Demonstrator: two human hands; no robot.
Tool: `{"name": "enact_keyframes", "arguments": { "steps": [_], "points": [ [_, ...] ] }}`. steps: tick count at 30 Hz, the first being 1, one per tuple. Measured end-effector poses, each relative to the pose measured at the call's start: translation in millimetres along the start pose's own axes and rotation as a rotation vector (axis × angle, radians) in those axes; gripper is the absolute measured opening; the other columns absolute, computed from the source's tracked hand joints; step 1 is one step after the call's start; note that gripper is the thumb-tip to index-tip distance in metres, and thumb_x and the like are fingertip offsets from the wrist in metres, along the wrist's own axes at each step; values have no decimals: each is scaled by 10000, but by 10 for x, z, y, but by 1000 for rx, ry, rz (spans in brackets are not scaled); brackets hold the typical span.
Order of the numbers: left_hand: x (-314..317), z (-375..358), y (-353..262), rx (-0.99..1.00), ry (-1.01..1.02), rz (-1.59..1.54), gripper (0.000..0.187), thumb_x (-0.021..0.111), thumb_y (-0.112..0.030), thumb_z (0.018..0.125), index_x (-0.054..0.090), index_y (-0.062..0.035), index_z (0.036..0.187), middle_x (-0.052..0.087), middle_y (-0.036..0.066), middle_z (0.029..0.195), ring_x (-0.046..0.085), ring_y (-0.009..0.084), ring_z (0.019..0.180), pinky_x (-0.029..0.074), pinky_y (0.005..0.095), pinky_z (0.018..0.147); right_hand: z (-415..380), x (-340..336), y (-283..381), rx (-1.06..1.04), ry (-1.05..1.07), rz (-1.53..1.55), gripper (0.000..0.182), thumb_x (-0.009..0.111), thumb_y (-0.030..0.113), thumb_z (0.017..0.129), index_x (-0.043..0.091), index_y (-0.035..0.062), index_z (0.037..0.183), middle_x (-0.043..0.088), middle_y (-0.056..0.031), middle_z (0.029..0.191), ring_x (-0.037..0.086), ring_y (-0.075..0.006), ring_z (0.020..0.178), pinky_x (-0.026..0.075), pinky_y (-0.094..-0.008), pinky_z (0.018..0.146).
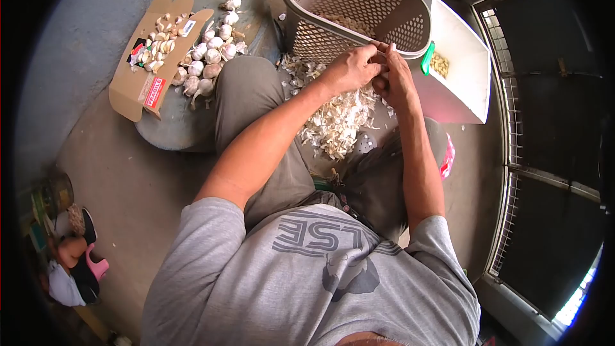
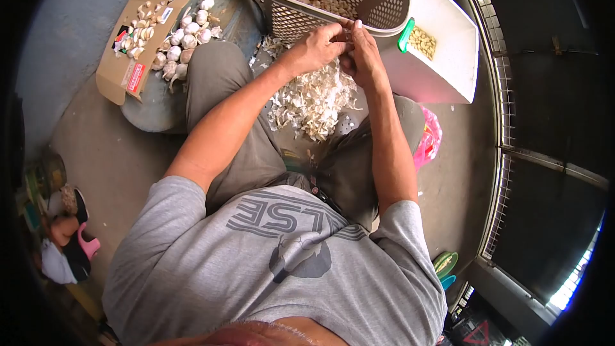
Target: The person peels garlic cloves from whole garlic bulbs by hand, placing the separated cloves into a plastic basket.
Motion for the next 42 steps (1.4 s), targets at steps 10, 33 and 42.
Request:
{"name": "enact_keyframes", "arguments": {
  "steps": [10, 33, 42],
  "points": [
    [-202, 59, 333, -192, -117, -141, 350, 615, -281, 991, 666, 25, 830, 581, 23, 640, 537, 109, 601, 441, 338, 539, 115, -35, -144, -10, 27, 174, 331, 538, 356, 1075, 607, 33, 1088, 597, -22, 839, 571, -116, 647, 442, -286, 492],
    [-204, -66, 335, -472, -190, -698, 254, 660, -285, 1000, 620, -51, 909, 555, 7, 579, 541, 105, 400, 390, 251, 318, -16, -274, 1000, -356, -174, -277, 157, 575, 180, 1006, 616, 49, 930, 550, 14, 674, 416, -42, 425, 258, -205, 357],
    [-179, -64, 405, -503, -187, -745, 271, 603, -315, 1001, 601, -44, 996, 596, 45, 734, 600, 132, 508, 433, 257, 370, 878, -913, 1037, -462, -285, -849, 369, 655, 223, 998, 648, -34, 1263, 714, -129, 1120, 641, -184, 1059, 483, -321, 939]
  ]
}}
Point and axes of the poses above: each hand's wrist, its own z-axis towards the middle knuckle, its own x-axis out of the palm, y = z × x, the point moved 9 cm from there along z, towards the middle knuckle
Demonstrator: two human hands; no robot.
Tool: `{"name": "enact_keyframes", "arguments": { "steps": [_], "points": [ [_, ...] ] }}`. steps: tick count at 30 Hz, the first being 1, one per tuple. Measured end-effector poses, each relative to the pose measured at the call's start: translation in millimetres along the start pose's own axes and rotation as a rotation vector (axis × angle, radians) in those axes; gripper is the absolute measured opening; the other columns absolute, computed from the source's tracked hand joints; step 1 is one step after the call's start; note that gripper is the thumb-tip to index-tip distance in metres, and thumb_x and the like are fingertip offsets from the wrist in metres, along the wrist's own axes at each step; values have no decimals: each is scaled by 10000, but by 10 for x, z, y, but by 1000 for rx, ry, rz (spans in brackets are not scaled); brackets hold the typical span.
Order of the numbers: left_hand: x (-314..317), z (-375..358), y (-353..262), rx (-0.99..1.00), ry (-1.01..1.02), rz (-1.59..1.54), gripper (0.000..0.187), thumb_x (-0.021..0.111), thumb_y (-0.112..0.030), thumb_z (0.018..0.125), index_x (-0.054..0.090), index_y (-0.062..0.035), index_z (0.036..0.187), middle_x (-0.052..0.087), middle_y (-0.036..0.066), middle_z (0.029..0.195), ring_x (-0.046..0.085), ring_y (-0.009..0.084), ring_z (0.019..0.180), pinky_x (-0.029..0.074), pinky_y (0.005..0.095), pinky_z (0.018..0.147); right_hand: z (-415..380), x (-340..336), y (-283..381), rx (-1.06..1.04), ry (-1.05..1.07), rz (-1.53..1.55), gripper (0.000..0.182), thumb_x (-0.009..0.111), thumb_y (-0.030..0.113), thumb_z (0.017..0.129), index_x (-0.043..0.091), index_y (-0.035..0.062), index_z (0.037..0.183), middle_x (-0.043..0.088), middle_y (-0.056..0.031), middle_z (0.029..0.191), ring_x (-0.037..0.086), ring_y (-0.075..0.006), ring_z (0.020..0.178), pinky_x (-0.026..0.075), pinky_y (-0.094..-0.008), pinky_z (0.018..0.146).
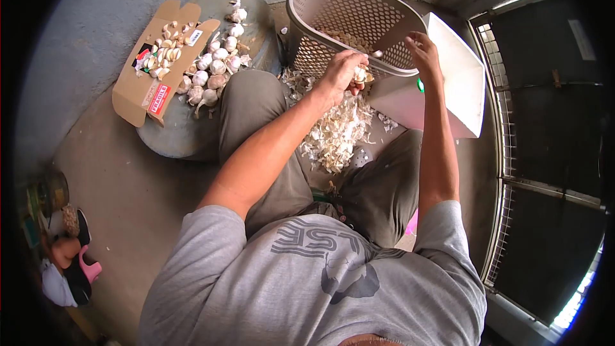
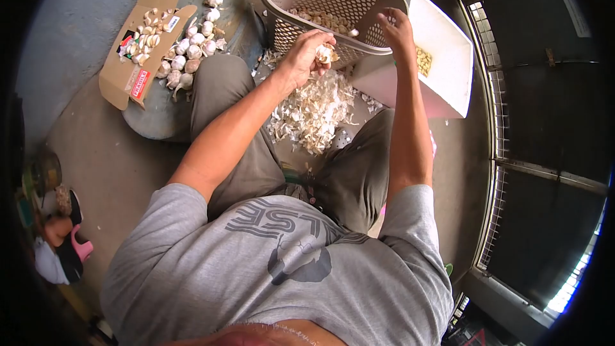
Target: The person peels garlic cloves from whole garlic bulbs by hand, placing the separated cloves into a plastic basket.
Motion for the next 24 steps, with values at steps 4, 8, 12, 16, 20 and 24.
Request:
{"name": "enact_keyframes", "arguments": {
  "steps": [4, 8, 12, 16, 20, 24],
  "points": [
    [-30, 39, -52, 71, -22, -27, 266, 566, -293, 972, 531, -45, 1062, 583, 65, 790, 588, 142, 528, 451, 267, 382, -526, 281, 359, 28, 175, 130, 333, 656, 243, 1010, 664, -20, 1215, 726, -114, 1052, 682, -170, 893, 539, -308, 777],
    [58, 84, 10, 174, 45, -34, 202, 520, -236, 1008, 503, -73, 1126, 607, 35, 855, 594, 104, 670, 462, 259, 479, -1185, 857, 746, 191, 383, 344, 331, 639, 257, 1033, 624, -23, 1210, 704, -62, 891, 646, -95, 672, 486, -240, 524],
    [11, 83, 25, 224, 18, 53, 183, 514, -226, 1022, 488, -91, 1143, 610, 34, 874, 574, 82, 663, 445, 244, 480, -1243, 918, 773, 97, 320, 356, 338, 665, 267, 1020, 624, -42, 1152, 675, -50, 839, 601, -91, 686, 477, -258, 592],
    [4, 36, 18, 192, 28, 187, 276, 506, -369, 1069, 514, -93, 1087, 589, 14, 773, 568, 84, 587, 448, 233, 481, -1256, 893, 707, 65, 280, 385, 320, 644, 282, 1033, 623, -37, 1049, 664, -47, 813, 585, -102, 697, 477, -286, 624],
    [87, 10, -104, 233, 7, 355, 404, 472, -473, 1080, 538, -82, 1003, 576, 4, 739, 562, 78, 572, 457, 222, 486, -1221, 848, 616, 84, 198, 323, 382, 598, 328, 1056, 614, -33, 934, 629, -44, 753, 526, -115, 674, 461, -306, 603],
    [43, 67, -23, 246, -22, 297, 436, 450, -482, 1088, 565, -90, 935, 559, -23, 718, 527, 67, 530, 425, 232, 430, -1205, 833, 559, 150, 194, 308, 371, 567, 327, 1072, 599, -19, 942, 602, -33, 708, 523, -100, 633, 443, -289, 558]
  ]
}}
Point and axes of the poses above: each hand's wrist, its own z-axis towards the middle knuckle, its own x-axis out of the palm, y = z × x, the point moved 9 cm from there along z, towards the middle knuckle
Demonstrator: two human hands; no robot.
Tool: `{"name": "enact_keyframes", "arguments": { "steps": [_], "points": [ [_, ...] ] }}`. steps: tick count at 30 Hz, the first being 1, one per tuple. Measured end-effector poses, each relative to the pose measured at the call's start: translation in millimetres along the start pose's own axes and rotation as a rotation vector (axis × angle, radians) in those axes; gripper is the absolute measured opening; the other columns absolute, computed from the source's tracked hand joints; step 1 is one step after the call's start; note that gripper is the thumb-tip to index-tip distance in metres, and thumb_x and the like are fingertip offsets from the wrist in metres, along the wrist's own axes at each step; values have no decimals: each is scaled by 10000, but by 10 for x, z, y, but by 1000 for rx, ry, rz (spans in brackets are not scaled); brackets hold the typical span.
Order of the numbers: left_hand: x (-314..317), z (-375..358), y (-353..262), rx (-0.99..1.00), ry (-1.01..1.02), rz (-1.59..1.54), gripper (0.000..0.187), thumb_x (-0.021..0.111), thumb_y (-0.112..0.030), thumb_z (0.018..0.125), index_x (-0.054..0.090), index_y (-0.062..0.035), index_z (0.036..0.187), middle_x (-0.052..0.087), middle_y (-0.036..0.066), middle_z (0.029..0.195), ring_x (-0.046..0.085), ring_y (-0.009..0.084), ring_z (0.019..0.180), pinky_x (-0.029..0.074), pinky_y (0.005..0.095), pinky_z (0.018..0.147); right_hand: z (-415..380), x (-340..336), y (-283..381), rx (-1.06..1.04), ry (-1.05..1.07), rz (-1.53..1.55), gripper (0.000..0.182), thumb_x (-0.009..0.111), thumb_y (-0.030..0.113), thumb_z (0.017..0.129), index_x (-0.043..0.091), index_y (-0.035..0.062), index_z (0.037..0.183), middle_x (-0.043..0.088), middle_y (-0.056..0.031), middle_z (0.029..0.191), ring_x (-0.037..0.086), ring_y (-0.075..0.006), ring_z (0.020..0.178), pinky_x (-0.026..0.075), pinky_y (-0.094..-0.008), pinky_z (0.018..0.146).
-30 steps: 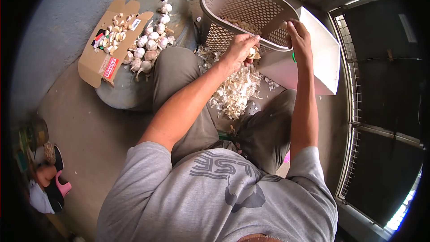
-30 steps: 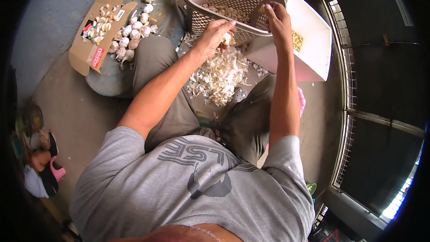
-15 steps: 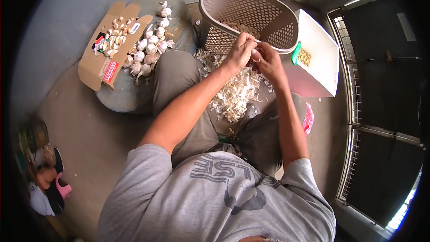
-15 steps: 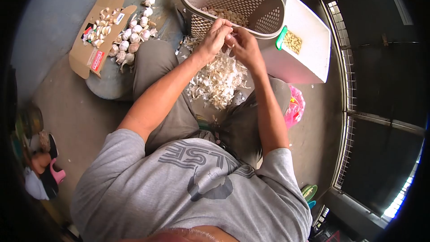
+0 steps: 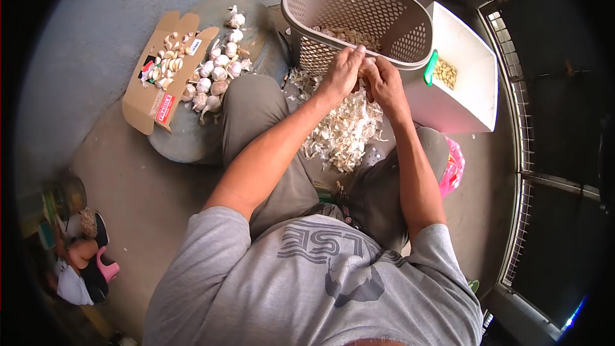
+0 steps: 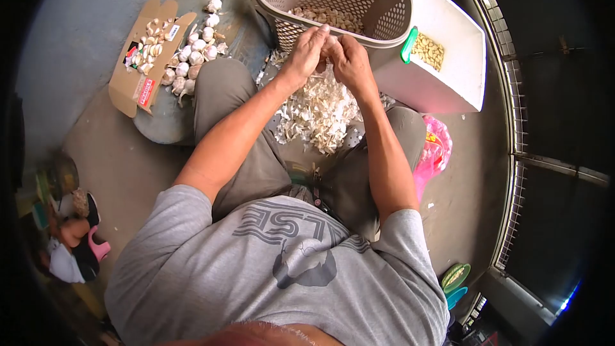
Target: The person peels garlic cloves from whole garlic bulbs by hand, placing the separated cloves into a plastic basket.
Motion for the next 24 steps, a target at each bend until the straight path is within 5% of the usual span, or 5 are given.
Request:
{"name": "enact_keyframes", "arguments": {
  "steps": [2, 6, 9, 17, 24],
  "points": [
    [-29, -14, 0, -64, -18, -69, 442, 458, -488, 1084, 567, -93, 918, 556, -26, 707, 514, 72, 506, 413, 238, 408, 18, 26, 48, 44, 14, -1, 338, 564, 303, 1073, 596, -29, 1021, 623, -41, 737, 540, -88, 629, 447, -275, 547],
    [-78, -8, 7, -82, -23, -141, 468, 475, -522, 1067, 582, -96, 904, 570, -15, 691, 517, 84, 482, 415, 239, 388, -95, 20, 372, -196, -79, 70, 293, 640, 237, 1033, 600, -41, 1116, 663, -62, 816, 552, -96, 651, 467, -283, 595],
    [-94, -7, 34, -107, -1, -142, 490, 486, -542, 1055, 602, -93, 898, 589, -2, 704, 540, 92, 494, 448, 233, 399, -146, 80, 497, -215, 49, -205, 257, 693, 188, 995, 606, -24, 1112, 666, -64, 812, 550, -97, 661, 470, -284, 619],
    [-101, 113, 50, -4, -58, -140, 484, 510, -531, 1052, 616, -92, 879, 593, -27, 767, 569, 75, 571, 466, 247, 439, -90, 77, 337, -236, -19, 28, 296, 764, 143, 935, 606, -24, 1122, 657, -39, 900, 553, -73, 741, 474, -265, 627],
    [-50, -85, 124, -327, -78, -361, 370, 506, -374, 1057, 620, -86, 856, 542, -19, 627, 512, 117, 451, 424, 277, 378, -79, 94, 257, -109, 81, 270, 152, 676, 58, 985, 620, -38, 1088, 688, -64, 893, 624, -86, 726, 514, -241, 620]
  ]
}}
Point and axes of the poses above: each hand's wrist, its own z-axis towards the middle knuckle, its own x-axis out of the palm, y = z × x, the point moved 9 cm from there along z, towards the middle knuckle
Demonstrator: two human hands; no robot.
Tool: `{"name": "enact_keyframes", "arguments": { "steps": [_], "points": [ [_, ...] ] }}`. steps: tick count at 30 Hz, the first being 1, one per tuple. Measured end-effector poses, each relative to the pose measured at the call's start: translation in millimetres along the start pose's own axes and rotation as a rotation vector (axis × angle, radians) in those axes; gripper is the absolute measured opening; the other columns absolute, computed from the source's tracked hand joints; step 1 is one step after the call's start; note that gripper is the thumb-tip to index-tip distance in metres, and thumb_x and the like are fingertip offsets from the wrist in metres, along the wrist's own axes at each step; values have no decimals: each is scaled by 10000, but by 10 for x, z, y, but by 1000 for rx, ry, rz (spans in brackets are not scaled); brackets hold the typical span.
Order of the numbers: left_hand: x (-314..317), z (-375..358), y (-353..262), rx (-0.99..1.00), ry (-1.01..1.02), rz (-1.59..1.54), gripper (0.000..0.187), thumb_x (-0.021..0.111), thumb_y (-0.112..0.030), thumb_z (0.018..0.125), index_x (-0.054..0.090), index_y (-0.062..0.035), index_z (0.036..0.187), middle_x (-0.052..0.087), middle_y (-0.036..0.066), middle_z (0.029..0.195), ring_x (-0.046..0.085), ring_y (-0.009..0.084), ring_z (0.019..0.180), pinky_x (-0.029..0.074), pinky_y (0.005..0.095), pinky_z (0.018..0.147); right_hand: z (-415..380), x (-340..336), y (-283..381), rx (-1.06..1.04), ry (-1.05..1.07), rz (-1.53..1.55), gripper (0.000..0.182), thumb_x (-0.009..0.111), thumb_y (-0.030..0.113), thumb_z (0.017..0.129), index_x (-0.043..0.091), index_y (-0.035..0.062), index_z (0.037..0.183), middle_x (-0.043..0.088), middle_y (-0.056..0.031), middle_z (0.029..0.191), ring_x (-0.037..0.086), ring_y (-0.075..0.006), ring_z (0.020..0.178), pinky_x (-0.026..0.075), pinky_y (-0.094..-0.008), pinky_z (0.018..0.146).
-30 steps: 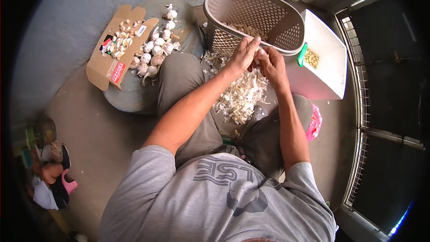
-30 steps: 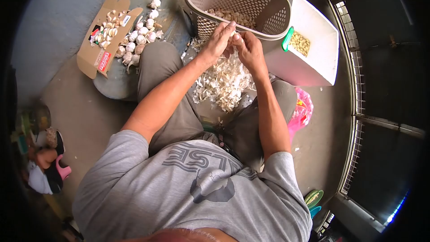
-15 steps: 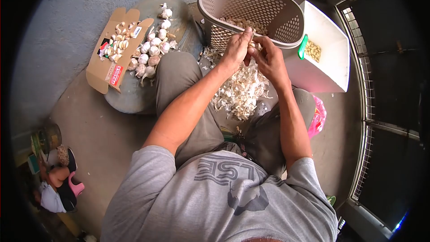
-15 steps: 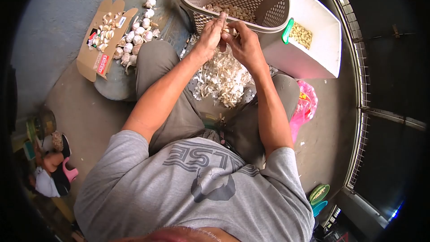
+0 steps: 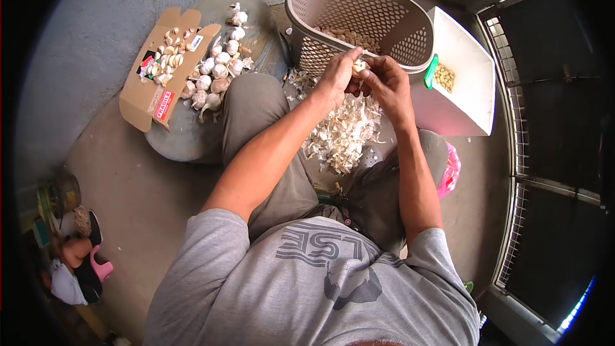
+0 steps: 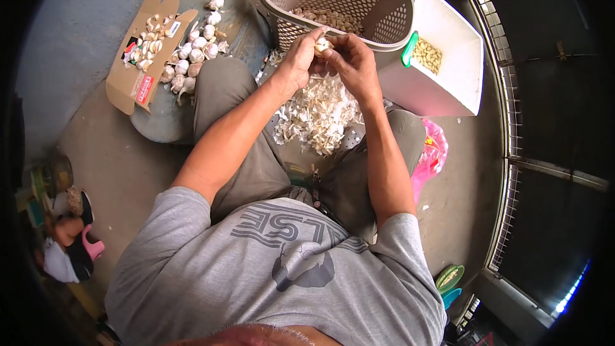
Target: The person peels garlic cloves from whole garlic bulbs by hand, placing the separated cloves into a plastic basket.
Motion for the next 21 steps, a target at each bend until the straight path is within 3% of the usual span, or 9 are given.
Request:
{"name": "enact_keyframes", "arguments": {
  "steps": [2, 7, 9, 12, 15, 16, 21],
  "points": [
    [-2, 27, 48, -48, 41, -35, 350, 515, -386, 1047, 632, -104, 875, 523, -18, 622, 450, 111, 426, 382, 266, 371, 25, -31, -32, 3, 15, 82, 94, 647, 46, 1002, 625, -33, 1047, 686, -62, 844, 639, -108, 650, 530, -249, 602],
    [16, -28, 67, -149, 44, -81, 278, 533, -376, 1030, 611, -164, 869, 461, -20, 602, 335, 91, 399, 275, 270, 350, -2, -43, -47, 63, -26, 215, 158, 617, 106, 1033, 623, -35, 1103, 641, -43, 804, 640, -117, 638, 524, -258, 571],
    [7, -14, 47, -135, 21, -37, 284, 526, -379, 1033, 595, -161, 865, 471, -22, 616, 327, 90, 397, 288, 272, 349, -10, -59, -11, 115, -94, 318, 189, 617, 135, 1039, 622, -34, 1123, 616, -32, 780, 626, -114, 622, 518, -259, 557],
    [46, -39, -57, -14, 20, 121, 411, 500, -452, 1042, 586, -133, 798, 464, -42, 573, 381, 85, 382, 317, 239, 350, 20, -64, -109, 102, -62, 38, 199, 610, 189, 1051, 616, -10, 1068, 575, -4, 744, 559, -87, 560, 451, -243, 487],
    [26, -35, -27, 14, 15, 92, 503, 505, -628, 1007, 574, -130, 980, 507, -21, 643, 419, 97, 409, 351, 273, 353, 13, -25, -113, 71, -70, -51, 185, 607, 190, 1053, 598, 8, 1020, 570, 11, 737, 522, -64, 538, 401, -228, 457],
    [4, -14, -44, 50, 13, 93, 650, 483, -734, 961, 547, -93, 1045, 542, -3, 696, 468, 109, 422, 387, 283, 352, 19, -34, -110, 64, -91, -42, 182, 605, 187, 1053, 597, 7, 1027, 570, 11, 733, 521, -63, 538, 402, -228, 457],
    [125, -81, -202, 236, 29, 238, 709, 445, -736, 974, 484, -45, 1127, 552, 27, 770, 502, 90, 471, 411, 246, 365, 95, -161, -116, -3, -187, -118, 179, 600, 177, 1052, 587, -2, 1053, 579, 0, 728, 509, -60, 543, 401, -227, 469]
  ]
}}
Point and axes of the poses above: each hand's wrist, its own z-axis towards the middle knuckle, its own x-axis out of the palm, y = z × x, the point moved 9 cm from there along z, towards the middle knuckle
